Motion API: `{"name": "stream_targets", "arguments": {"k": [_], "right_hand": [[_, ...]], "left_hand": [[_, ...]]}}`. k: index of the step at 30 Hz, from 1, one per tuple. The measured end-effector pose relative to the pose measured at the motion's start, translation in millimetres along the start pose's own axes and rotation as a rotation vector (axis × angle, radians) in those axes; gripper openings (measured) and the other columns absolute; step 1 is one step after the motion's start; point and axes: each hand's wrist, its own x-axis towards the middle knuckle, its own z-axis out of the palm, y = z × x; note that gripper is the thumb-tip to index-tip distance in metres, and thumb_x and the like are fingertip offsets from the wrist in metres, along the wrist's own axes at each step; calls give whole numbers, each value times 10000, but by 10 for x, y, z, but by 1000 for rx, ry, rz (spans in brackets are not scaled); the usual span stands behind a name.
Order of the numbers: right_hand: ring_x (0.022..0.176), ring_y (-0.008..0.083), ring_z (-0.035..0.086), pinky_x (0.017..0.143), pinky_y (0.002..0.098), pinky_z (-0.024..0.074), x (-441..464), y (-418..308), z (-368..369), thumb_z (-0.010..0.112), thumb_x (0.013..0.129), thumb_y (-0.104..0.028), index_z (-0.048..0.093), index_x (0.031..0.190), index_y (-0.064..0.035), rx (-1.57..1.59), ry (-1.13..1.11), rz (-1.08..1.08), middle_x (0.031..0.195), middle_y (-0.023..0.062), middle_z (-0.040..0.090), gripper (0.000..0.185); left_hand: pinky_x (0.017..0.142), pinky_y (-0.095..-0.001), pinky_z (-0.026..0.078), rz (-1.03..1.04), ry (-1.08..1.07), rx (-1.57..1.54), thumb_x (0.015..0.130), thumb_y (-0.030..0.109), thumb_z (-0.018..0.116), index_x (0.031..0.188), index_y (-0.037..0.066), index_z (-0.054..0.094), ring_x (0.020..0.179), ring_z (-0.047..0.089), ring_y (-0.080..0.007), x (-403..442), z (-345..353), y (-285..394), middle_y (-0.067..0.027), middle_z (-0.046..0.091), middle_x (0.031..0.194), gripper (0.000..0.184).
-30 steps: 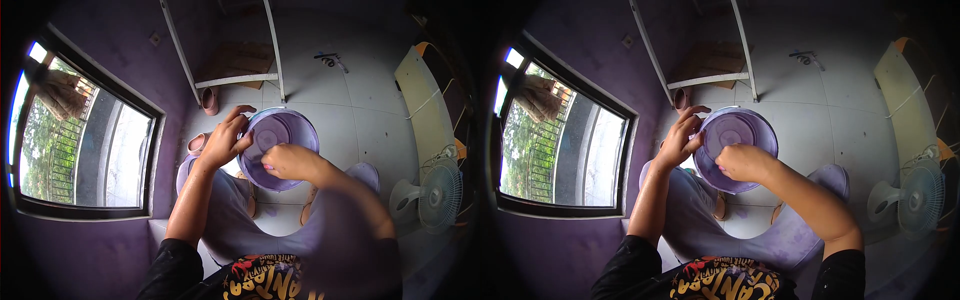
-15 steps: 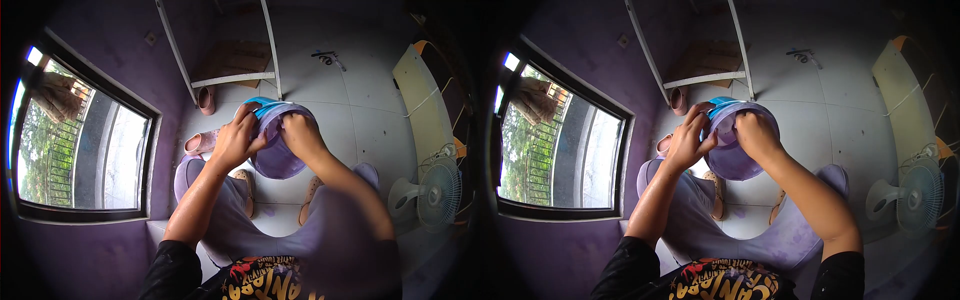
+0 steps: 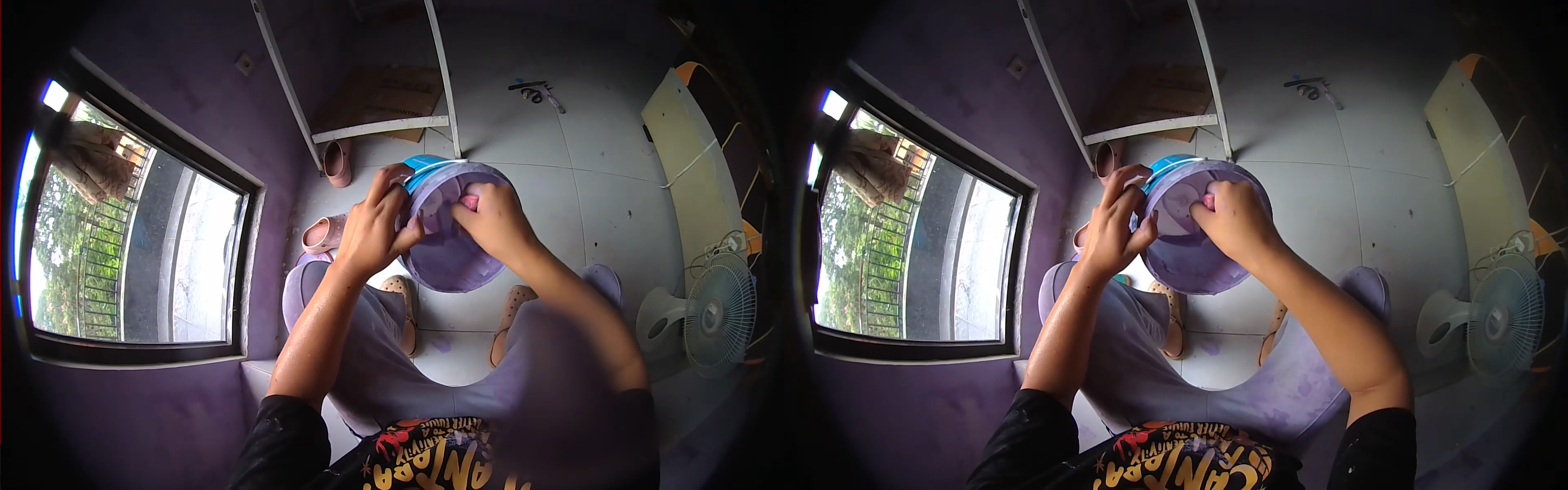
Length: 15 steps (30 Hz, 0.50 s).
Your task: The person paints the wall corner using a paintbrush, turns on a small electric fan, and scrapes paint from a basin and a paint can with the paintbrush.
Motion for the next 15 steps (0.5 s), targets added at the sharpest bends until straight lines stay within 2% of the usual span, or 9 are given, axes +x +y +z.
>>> {"name": "stream_targets", "arguments": {"k": [2,6,7,8,9,10,11,12,15], "right_hand": [[629,421,610,594,456,488,-4,-119,-118,661,783,-122,558,673,43,1,111,-97,667,250,592,223],[709,405,631,635,448,504,33,15,-46,642,817,-92,573,795,8,-66,202,-400,767,219,632,123],[760,394,635,666,449,509,-9,16,-10,641,821,-89,585,847,0,-51,116,-396,813,211,637,109],[763,370,646,679,444,518,-38,19,54,632,815,-82,603,861,-13,-48,103,-473,818,192,631,88],[766,348,653,688,425,529,-63,26,63,627,816,-86,610,863,-23,-103,-4,-554,826,174,629,81],[769,325,661,697,406,541,-96,15,70,622,817,-90,618,866,-32,-159,-115,-635,834,156,626,76],[781,288,677,687,369,559,-152,-11,102,618,820,-110,632,870,-46,-342,-150,-720,842,130,621,82],[766,283,690,667,351,567,-190,-46,120,622,832,-135,646,871,-43,-320,-178,-725,825,131,631,103],[714,328,687,660,392,565,-220,-152,56,629,838,-156,658,828,-27,-247,-221,-623,740,169,642,133]], "left_hand": [[788,-397,510,21,15,1,818,217,617,881,-60,570,920,614,-361,8,-29,-19,-229,531,1198,288],[729,-409,526,59,55,-4,830,265,614,935,-54,563,871,627,-374,-13,-28,-86,-199,526,1229,340],[736,-406,526,60,49,-15,835,257,609,934,-55,564,877,626,-371,-27,-32,-76,-200,528,1229,331],[744,-403,526,66,47,-26,840,250,605,934,-57,565,884,625,-368,-23,-32,-66,-200,529,1229,323],[751,-400,526,71,48,-38,845,242,600,934,-59,565,890,624,-365,-9,-27,-58,-201,531,1229,315],[755,-397,525,70,40,-62,847,241,599,935,-59,567,890,624,-363,-8,-26,-52,-201,532,1226,315],[759,-393,525,65,34,-85,848,241,598,936,-60,569,890,625,-361,-20,-32,-48,-201,533,1224,314],[764,-390,524,61,31,-108,850,240,597,937,-60,571,890,625,-359,-23,-39,-36,-202,534,1221,314],[804,-392,510,93,46,-114,851,248,594,945,-69,574,955,609,-366,7,-72,-42,-217,533,1204,331]]}}
